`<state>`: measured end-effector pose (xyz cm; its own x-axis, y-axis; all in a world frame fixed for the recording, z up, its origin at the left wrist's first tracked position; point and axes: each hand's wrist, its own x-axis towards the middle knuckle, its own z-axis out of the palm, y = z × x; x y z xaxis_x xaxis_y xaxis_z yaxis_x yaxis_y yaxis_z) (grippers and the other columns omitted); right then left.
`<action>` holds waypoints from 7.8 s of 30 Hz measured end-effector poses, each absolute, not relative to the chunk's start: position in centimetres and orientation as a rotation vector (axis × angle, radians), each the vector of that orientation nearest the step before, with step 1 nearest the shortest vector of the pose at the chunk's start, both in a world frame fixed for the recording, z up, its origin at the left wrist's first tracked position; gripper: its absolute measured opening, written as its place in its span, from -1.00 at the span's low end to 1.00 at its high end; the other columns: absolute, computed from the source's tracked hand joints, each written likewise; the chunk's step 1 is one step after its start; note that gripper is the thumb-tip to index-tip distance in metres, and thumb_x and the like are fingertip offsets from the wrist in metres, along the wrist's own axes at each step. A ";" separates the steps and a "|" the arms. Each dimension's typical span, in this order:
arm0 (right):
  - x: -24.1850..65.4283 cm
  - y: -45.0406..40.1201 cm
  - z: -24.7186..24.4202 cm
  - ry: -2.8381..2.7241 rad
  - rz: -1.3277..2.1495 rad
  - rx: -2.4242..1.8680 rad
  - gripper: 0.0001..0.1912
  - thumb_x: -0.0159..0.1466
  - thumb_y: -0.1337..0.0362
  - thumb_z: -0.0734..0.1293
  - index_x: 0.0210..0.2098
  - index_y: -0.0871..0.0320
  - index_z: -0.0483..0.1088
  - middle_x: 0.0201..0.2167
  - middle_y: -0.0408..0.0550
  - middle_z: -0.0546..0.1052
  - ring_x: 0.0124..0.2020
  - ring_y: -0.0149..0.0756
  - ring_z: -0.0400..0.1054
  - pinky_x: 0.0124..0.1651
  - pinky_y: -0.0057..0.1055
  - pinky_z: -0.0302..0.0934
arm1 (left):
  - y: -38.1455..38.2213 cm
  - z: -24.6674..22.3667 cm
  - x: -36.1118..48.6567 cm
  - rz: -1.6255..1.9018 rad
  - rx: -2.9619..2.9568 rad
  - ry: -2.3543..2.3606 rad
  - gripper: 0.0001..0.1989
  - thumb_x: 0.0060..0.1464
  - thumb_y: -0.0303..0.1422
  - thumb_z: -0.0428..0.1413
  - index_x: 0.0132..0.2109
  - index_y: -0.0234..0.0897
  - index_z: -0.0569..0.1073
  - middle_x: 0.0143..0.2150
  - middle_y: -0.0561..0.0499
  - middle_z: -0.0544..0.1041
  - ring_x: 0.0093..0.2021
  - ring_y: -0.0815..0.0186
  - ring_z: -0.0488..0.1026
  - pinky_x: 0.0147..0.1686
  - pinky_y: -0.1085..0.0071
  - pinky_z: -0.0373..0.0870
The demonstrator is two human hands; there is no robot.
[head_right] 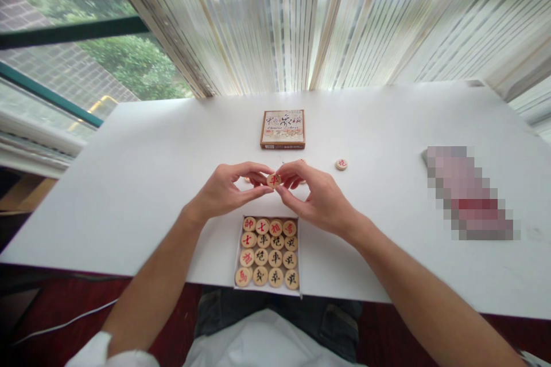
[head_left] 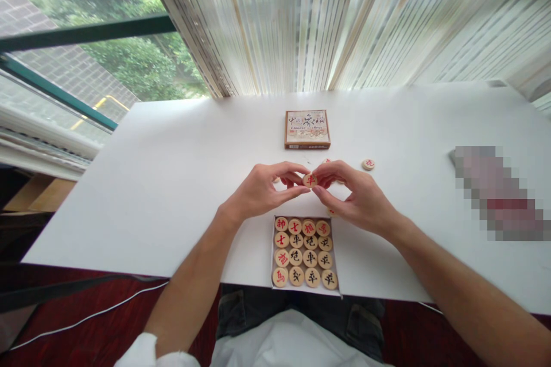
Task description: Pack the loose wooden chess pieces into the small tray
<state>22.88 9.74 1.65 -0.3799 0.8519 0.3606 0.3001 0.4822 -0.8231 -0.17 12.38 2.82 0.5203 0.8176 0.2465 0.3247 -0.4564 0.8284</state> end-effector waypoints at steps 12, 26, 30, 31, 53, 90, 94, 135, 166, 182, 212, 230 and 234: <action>23.0 9.7 1.7 -1.938 0.803 -0.948 -0.80 0.38 0.27 0.41 -0.02 0.03 0.41 -0.14 -0.04 0.60 -0.18 -0.24 0.51 -0.06 -0.20 0.50 | 12.3 2.7 -0.2 0.820 1.936 0.920 -0.71 0.22 -0.25 0.29 0.06 -0.21 0.59 -0.07 -0.06 0.71 -0.09 0.20 0.70 -0.06 0.36 0.56; 22.9 9.8 1.5 -1.940 0.750 -0.916 -0.82 0.36 0.27 0.42 -0.05 0.03 0.42 -0.16 -0.07 0.61 -0.24 -0.28 0.51 -0.09 -0.24 0.50 | 12.4 2.8 -0.2 0.811 1.962 0.882 -0.75 0.26 -0.27 0.26 0.04 -0.23 0.55 -0.07 -0.06 0.68 -0.14 0.28 0.66 -0.08 0.37 0.56; 22.9 9.7 1.6 -1.950 0.739 -0.915 -0.81 0.36 0.28 0.42 -0.05 0.04 0.42 -0.18 -0.06 0.62 -0.25 -0.27 0.51 -0.13 -0.24 0.50 | 12.4 2.9 -0.2 0.816 1.971 0.863 -0.76 0.27 -0.27 0.24 0.03 -0.24 0.55 -0.07 -0.07 0.67 -0.16 0.29 0.64 -0.10 0.35 0.57; 22.9 9.7 1.6 -1.953 0.733 -0.923 -0.81 0.36 0.27 0.42 -0.04 0.03 0.42 -0.18 -0.06 0.62 -0.25 -0.27 0.51 -0.13 -0.23 0.51 | 12.4 2.9 -0.1 0.820 1.974 0.856 -0.77 0.27 -0.28 0.24 0.03 -0.24 0.55 -0.07 -0.07 0.67 -0.16 0.29 0.64 -0.10 0.35 0.57; 22.8 9.8 1.4 -1.996 0.657 -0.869 -0.76 0.36 0.31 0.42 0.00 0.02 0.39 -0.19 -0.08 0.60 -0.28 -0.30 0.49 -0.10 -0.23 0.48 | 12.4 2.6 -0.3 0.805 1.931 0.861 -0.79 0.28 -0.27 0.23 0.00 -0.24 0.52 -0.11 -0.09 0.68 -0.14 0.24 0.66 -0.05 0.29 0.56; 23.4 10.1 2.2 -1.683 0.706 -0.980 -0.79 0.34 0.35 0.44 -0.05 0.04 0.45 -0.17 -0.10 0.58 -0.20 -0.29 0.55 -0.06 -0.27 0.48 | 12.3 3.0 0.0 0.079 1.996 0.826 -0.59 0.04 -0.08 0.36 -0.06 -0.23 0.59 -0.23 0.03 0.62 -0.28 0.33 0.46 -0.31 0.44 0.37; 23.4 8.9 3.9 -1.658 0.744 -1.024 -0.86 0.35 0.29 0.45 -0.10 0.03 0.48 -0.21 -0.10 0.60 -0.19 -0.26 0.57 -0.05 -0.27 0.49 | 12.4 3.0 -0.1 0.081 2.005 0.814 -0.59 0.06 -0.06 0.35 -0.07 -0.24 0.60 -0.27 0.02 0.59 -0.28 0.32 0.47 -0.33 0.44 0.37; 18.0 -2.9 1.0 -2.172 0.248 -1.273 -0.67 0.39 0.45 0.32 0.11 0.13 0.50 -0.01 0.10 0.63 -0.11 -0.04 0.49 -0.07 -0.05 0.54 | 13.0 3.0 -1.0 0.016 1.999 0.705 -0.68 0.14 -0.24 0.28 0.00 -0.30 0.59 -0.15 -0.05 0.64 -0.23 0.32 0.48 -0.24 0.43 0.41; 27.9 6.5 4.7 -2.035 0.068 -1.612 -0.77 0.37 0.26 0.35 0.00 0.01 0.54 -0.10 0.05 0.62 -0.21 -0.05 0.55 -0.09 -0.07 0.44 | 13.0 3.1 -1.2 0.082 1.972 0.726 -0.71 0.21 -0.15 0.22 -0.07 -0.28 0.59 -0.20 -0.02 0.62 -0.25 0.33 0.49 -0.28 0.44 0.41; 31.8 13.5 0.3 -2.017 0.215 -1.625 -0.79 0.29 0.21 0.41 -0.10 0.06 0.60 -0.25 -0.02 0.56 -0.45 -0.30 0.47 -0.18 -0.23 0.45 | 12.7 3.2 -0.9 -0.034 1.965 0.770 -0.42 -0.10 -0.06 0.43 0.01 -0.26 0.56 -0.12 -0.03 0.58 -0.19 0.27 0.44 -0.20 0.40 0.39; 24.0 9.1 1.3 -2.037 0.388 -0.894 -0.72 0.33 0.40 0.43 0.00 0.07 0.41 -0.13 -0.01 0.58 -0.26 -0.31 0.54 -0.15 -0.32 0.50 | 12.2 2.6 1.0 0.689 1.645 0.850 -0.68 0.22 -0.17 0.28 -0.06 -0.29 0.44 -0.10 -0.09 0.60 -0.18 0.29 0.61 -0.21 0.38 0.54; 23.5 8.9 1.2 -2.059 0.338 -0.827 -0.69 0.31 0.42 0.42 0.00 0.02 0.39 -0.16 -0.06 0.58 -0.24 -0.27 0.53 -0.11 -0.27 0.51 | 12.2 2.7 0.8 0.638 1.572 0.689 -0.75 0.25 -0.30 0.27 -0.02 -0.30 0.44 -0.16 -0.06 0.61 -0.17 0.31 0.63 -0.12 0.36 0.59; 23.6 8.9 1.3 -2.047 0.349 -0.862 -0.73 0.32 0.37 0.43 -0.02 0.01 0.39 -0.17 -0.05 0.57 -0.27 -0.27 0.52 -0.18 -0.29 0.51 | 12.2 2.7 0.8 0.650 1.603 0.706 -0.72 0.25 -0.29 0.27 0.03 -0.30 0.46 -0.09 -0.11 0.61 -0.11 0.27 0.61 -0.11 0.34 0.60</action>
<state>23.61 8.91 1.31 -0.3880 0.6888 0.6124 0.4467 0.7217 -0.5287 0.76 12.16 2.68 0.6590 0.7518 0.0245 0.0866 -0.1082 0.9903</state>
